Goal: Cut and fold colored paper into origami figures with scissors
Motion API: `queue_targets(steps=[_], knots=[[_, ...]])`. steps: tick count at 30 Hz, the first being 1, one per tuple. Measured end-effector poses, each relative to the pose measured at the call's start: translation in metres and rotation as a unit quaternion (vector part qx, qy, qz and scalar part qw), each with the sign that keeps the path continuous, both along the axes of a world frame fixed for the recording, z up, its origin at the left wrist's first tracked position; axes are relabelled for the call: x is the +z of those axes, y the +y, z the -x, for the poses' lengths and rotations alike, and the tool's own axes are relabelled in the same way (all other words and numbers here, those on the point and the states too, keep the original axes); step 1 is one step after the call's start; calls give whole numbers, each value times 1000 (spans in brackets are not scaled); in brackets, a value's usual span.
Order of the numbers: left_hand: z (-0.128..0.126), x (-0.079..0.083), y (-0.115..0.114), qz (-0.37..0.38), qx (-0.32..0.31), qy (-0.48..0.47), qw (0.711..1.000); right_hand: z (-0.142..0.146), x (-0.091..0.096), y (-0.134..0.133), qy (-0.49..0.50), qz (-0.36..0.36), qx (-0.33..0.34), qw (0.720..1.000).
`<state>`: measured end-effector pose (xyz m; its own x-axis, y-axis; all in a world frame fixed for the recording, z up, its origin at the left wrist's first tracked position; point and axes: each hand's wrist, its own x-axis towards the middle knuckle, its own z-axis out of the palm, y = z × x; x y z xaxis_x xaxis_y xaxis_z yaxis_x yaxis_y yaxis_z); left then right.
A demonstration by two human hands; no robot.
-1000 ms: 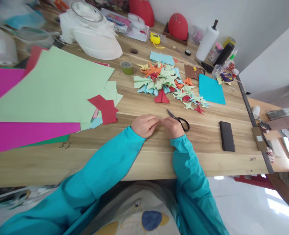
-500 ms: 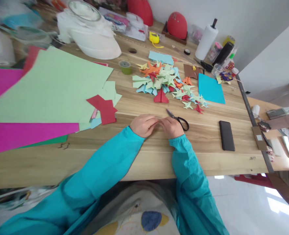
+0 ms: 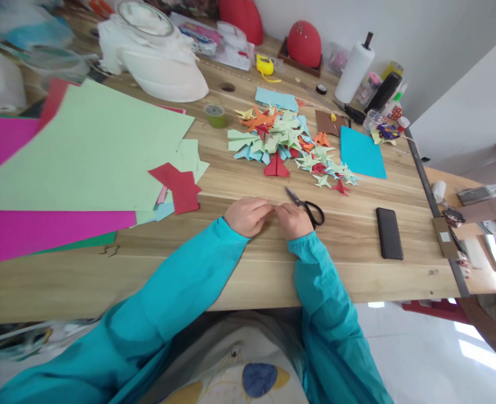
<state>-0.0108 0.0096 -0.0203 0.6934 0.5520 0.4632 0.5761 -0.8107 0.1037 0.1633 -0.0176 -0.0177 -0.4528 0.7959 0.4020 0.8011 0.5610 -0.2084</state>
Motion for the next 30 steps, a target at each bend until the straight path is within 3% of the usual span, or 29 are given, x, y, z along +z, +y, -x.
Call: queue_targets(steps=[4,10,16,25,30], knots=[[0,2,0,3,4,-9,1000,-4,-1,2,8,3,-1,1000],[1,5,0,2,26,-69,997,-10,3,3,60,-23,-61,996],[1,2,0,19,18,-60,998,-1,6,-1,64,20,-1,998],[2,-2,2,10,-12,-41,999,0,3,0,50,33,8,998],[-1,4,-2,42,15,-149,988,-5,1,2,97,6,-56,994]])
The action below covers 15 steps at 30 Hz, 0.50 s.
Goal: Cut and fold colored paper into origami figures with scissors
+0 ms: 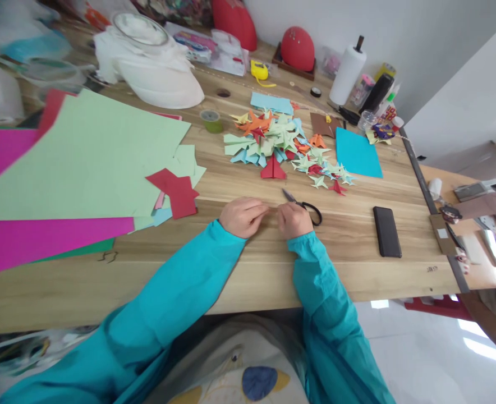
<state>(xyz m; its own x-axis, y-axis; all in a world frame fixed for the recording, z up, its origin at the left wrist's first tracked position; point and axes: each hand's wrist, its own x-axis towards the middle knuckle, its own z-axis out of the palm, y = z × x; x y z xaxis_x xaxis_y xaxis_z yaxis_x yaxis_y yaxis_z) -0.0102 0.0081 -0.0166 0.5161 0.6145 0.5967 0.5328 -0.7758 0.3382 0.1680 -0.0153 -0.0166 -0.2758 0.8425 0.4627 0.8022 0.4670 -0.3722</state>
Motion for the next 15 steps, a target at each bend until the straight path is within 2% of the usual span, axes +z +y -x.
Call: queue_targets(steps=[3,5,7,9,12,15], knots=[[-5,6,-5,103,29,-162,981,0,0,1,45,-13,-60,997],[-8,9,-8,211,36,-271,939,5,1,0,99,3,-41,994],[-11,9,-8,323,46,-363,873,11,1,-2,163,42,-2,986],[-13,7,-5,398,54,-440,803,17,0,-3,224,87,26,970],[-15,2,1,470,43,-533,703,23,-6,-4,302,153,51,940],[-16,0,4,515,4,-598,615,28,-13,-5,340,187,57,920]])
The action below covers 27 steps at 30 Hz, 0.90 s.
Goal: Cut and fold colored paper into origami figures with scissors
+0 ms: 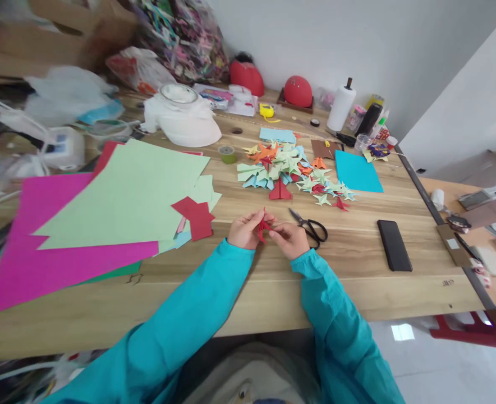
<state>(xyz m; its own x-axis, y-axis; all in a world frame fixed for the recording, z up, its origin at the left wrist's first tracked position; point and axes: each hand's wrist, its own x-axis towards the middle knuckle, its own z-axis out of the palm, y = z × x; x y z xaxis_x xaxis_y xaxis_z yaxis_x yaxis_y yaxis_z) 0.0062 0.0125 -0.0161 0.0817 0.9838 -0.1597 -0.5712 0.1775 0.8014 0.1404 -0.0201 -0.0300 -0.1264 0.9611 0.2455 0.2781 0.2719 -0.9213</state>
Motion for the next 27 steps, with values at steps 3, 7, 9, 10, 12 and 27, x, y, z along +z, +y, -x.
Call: queue_targets(steps=[3,7,9,10,12,27], knots=[[-1,0,1,31,-15,-78,996,7,-5,-2,32,32,18,999],[-1,0,3,40,-14,-124,991,14,-5,-3,121,86,29,989],[1,0,4,37,-6,-147,988,15,-3,-3,167,104,14,980],[2,-1,5,37,-3,-158,987,15,-2,-3,187,106,3,977],[3,-2,6,38,-1,-175,984,15,-1,-3,213,102,-17,972],[0,-6,0,-44,-100,-78,991,10,2,10,265,58,-83,959]])
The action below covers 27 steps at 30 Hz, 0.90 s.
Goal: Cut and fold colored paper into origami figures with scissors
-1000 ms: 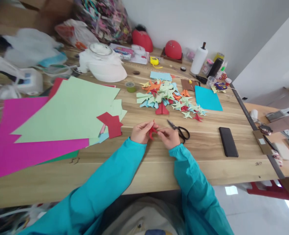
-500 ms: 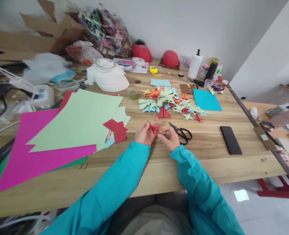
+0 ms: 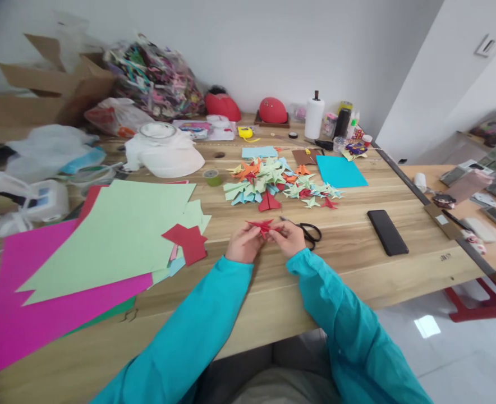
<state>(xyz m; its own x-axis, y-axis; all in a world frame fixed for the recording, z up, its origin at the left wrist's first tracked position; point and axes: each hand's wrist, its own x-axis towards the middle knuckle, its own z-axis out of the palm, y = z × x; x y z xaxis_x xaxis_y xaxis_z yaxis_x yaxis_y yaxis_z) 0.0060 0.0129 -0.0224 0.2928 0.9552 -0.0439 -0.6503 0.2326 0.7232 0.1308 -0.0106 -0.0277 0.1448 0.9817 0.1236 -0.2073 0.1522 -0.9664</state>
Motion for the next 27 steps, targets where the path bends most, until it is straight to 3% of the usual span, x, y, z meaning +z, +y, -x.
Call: queue_targets(steps=[7,12,18,21,27], knots=[[18,-12,5,-76,37,133,988,-1,2,-1,19,4,23,1000],[21,-15,3,-98,-13,154,983,-2,3,-4,15,7,37,999],[20,-15,3,-123,43,305,944,-2,3,-6,-12,17,41,999],[18,-14,2,-99,50,295,949,-2,4,-8,-19,22,55,998],[13,-2,-8,-18,14,182,983,-3,9,-13,-32,12,66,997]])
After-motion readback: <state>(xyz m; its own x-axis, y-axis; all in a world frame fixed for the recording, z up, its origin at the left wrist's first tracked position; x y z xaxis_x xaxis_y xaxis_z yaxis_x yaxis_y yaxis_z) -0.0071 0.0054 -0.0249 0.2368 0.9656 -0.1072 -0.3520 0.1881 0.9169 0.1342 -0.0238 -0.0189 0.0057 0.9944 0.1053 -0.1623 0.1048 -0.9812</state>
